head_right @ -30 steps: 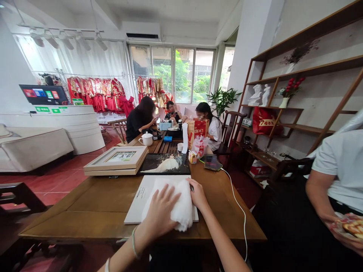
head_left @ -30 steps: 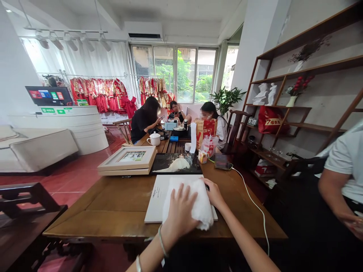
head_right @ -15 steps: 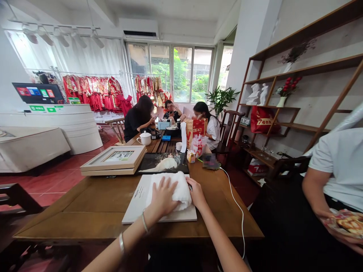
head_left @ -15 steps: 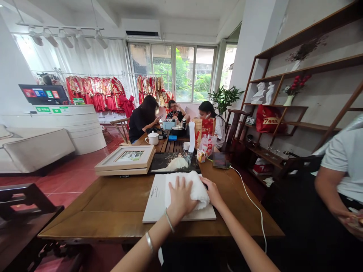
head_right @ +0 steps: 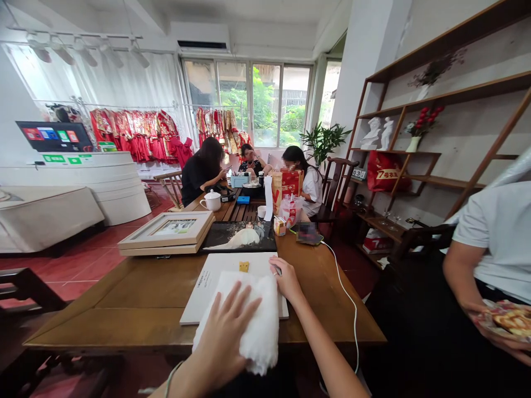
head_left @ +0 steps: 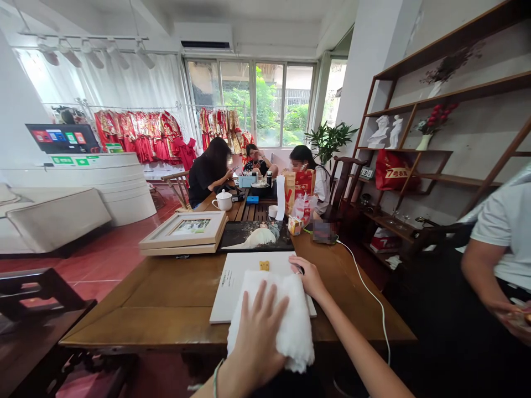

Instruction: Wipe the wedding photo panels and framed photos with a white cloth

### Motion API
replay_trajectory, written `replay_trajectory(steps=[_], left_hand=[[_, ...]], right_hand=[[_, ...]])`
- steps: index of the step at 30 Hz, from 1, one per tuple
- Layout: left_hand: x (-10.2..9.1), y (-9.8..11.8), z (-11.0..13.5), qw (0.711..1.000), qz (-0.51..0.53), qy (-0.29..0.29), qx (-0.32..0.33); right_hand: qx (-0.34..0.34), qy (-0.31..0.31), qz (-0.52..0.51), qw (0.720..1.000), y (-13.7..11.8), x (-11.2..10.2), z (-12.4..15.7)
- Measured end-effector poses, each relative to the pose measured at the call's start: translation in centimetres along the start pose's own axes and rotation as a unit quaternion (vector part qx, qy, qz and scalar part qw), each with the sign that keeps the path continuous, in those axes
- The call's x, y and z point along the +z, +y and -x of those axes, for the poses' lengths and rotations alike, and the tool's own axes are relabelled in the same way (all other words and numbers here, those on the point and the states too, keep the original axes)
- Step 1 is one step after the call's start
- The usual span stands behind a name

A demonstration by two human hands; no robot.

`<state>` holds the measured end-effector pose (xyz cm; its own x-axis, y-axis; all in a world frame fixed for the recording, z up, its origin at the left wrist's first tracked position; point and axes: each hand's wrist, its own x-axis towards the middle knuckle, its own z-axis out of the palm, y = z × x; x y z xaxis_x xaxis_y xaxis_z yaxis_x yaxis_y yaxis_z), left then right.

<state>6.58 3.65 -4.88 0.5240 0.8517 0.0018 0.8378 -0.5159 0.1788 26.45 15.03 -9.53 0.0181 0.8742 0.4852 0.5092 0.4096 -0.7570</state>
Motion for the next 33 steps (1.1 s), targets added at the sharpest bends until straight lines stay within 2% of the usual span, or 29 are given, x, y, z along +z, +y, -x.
replay_trajectory(steps=[2, 5, 11, 14, 17, 19, 22, 27, 29, 31, 33], left_hand=[[0.0, -0.2, 1.1, 1.0, 0.011, -0.013, -0.015], [-0.6, -0.6, 0.8, 0.999, 0.022, -0.009, -0.039], [-2.1, -1.6, -3.9, 0.996, -0.001, 0.033, -0.082], [-2.7, -3.1, -6.0, 0.993, -0.013, 0.06, -0.096], [-3.2, -4.9, -6.8, 0.992, -0.027, 0.071, -0.102], [-3.4, -5.9, -6.4, 0.993, -0.034, 0.058, -0.101], [-3.6, -6.6, -4.4, 0.993, -0.042, 0.041, -0.104], [-3.3, -5.9, 0.7, 0.99, -0.06, 0.017, -0.128], [-3.1, -5.6, 2.1, 0.988, -0.063, 0.02, -0.137], [-2.9, -5.7, 2.4, 0.988, -0.065, 0.028, -0.14], [-3.0, -6.2, 1.8, 0.988, -0.065, 0.034, -0.137]], right_hand=[[-0.001, 0.001, 0.009, 1.0, 0.0, 0.1, 0.0], [0.001, -0.001, 0.013, 1.0, 0.0, 0.0, 0.0], [-0.013, -0.005, 0.017, 1.0, 0.2, -0.1, 0.1], [-0.013, -0.004, 0.02, 1.0, 0.2, -0.1, 0.1], [-0.007, 0.004, 0.015, 1.0, 0.2, -0.1, 0.1], [-0.002, 0.007, 0.012, 1.0, 0.2, 0.0, 0.1], [0.001, 0.004, 0.012, 1.0, 0.2, 0.0, 0.0], [0.003, 0.001, 0.015, 1.0, 0.2, 0.0, 0.0], [0.004, 0.002, 0.014, 1.0, 0.1, 0.1, 0.0], [0.003, 0.004, 0.011, 1.0, -0.1, 0.1, 0.0], [0.003, 0.007, 0.01, 1.0, -0.2, 0.1, 0.1]])
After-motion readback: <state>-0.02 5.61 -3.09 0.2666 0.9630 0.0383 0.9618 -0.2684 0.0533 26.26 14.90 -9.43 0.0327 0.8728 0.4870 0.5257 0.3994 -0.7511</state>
